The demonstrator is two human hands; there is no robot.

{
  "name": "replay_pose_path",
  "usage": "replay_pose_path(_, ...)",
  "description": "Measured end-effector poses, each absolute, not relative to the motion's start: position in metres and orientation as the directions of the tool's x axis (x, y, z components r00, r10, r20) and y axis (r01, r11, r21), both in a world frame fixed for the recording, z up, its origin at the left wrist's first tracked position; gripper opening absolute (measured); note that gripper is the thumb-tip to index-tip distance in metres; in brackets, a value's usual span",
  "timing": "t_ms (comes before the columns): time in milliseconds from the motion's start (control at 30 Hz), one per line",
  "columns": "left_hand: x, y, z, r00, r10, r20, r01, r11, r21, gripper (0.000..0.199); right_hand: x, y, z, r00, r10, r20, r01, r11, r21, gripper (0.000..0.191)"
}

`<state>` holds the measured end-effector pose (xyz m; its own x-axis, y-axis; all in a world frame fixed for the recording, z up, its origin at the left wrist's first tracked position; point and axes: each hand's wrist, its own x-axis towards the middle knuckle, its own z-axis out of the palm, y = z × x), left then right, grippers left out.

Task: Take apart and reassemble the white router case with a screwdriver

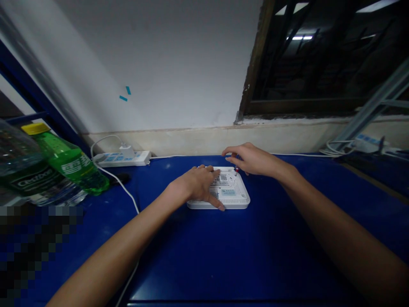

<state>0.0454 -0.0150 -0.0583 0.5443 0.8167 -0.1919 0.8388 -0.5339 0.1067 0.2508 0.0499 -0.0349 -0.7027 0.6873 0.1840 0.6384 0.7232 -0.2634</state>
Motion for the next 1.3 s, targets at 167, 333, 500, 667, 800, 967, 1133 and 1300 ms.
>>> replay_pose_path(167, 0.0459, -0.0142, -0.0583, 0.531, 0.82, -0.214, 0.847, -0.521, 0.108, 0.112, 0.2515, 0.0467, -0.0317, -0.767, 0.614, 0.186, 0.562, 0.783, -0.266, 0.037)
replay_pose_path(333, 0.0458, -0.0141, -0.0592, 0.541, 0.815, -0.206, 0.84, -0.532, 0.102, 0.11, 0.2564, 0.0481, -0.0292, -0.816, 0.562, 0.138, 0.517, 0.815, -0.26, 0.051)
replay_pose_path(500, 0.0445, -0.013, -0.061, 0.543, 0.819, -0.186, 0.839, -0.536, 0.095, 0.114, 0.26, 0.0487, -0.029, -0.829, 0.538, 0.149, 0.494, 0.832, -0.253, 0.067)
replay_pose_path(667, 0.0441, -0.0127, -0.0604, 0.548, 0.812, -0.198, 0.836, -0.541, 0.095, 0.11, 0.2528, 0.0502, -0.0339, -0.739, 0.644, 0.198, 0.618, 0.765, -0.182, 0.031)
replay_pose_path(800, 0.0446, -0.0125, -0.0601, 0.545, 0.812, -0.208, 0.838, -0.538, 0.091, 0.113, 0.2507, 0.0534, -0.0367, -0.73, 0.643, 0.232, 0.617, 0.766, -0.183, 0.027)
replay_pose_path(967, 0.0455, -0.0137, -0.0584, 0.536, 0.814, -0.225, 0.843, -0.53, 0.09, 0.111, 0.2575, 0.049, -0.0305, -0.82, 0.535, 0.205, 0.494, 0.841, -0.219, 0.053)
replay_pose_path(1133, 0.0453, -0.0147, -0.0573, 0.54, 0.814, -0.214, 0.841, -0.53, 0.103, 0.113, 0.2546, 0.0474, -0.0314, -0.768, 0.605, 0.21, 0.576, 0.796, -0.186, 0.04)
replay_pose_path(1300, 0.0446, -0.0133, -0.0599, 0.538, 0.816, -0.209, 0.843, -0.526, 0.117, 0.115, 0.2505, 0.0504, -0.0361, -0.724, 0.659, 0.202, 0.63, 0.752, -0.195, 0.03)
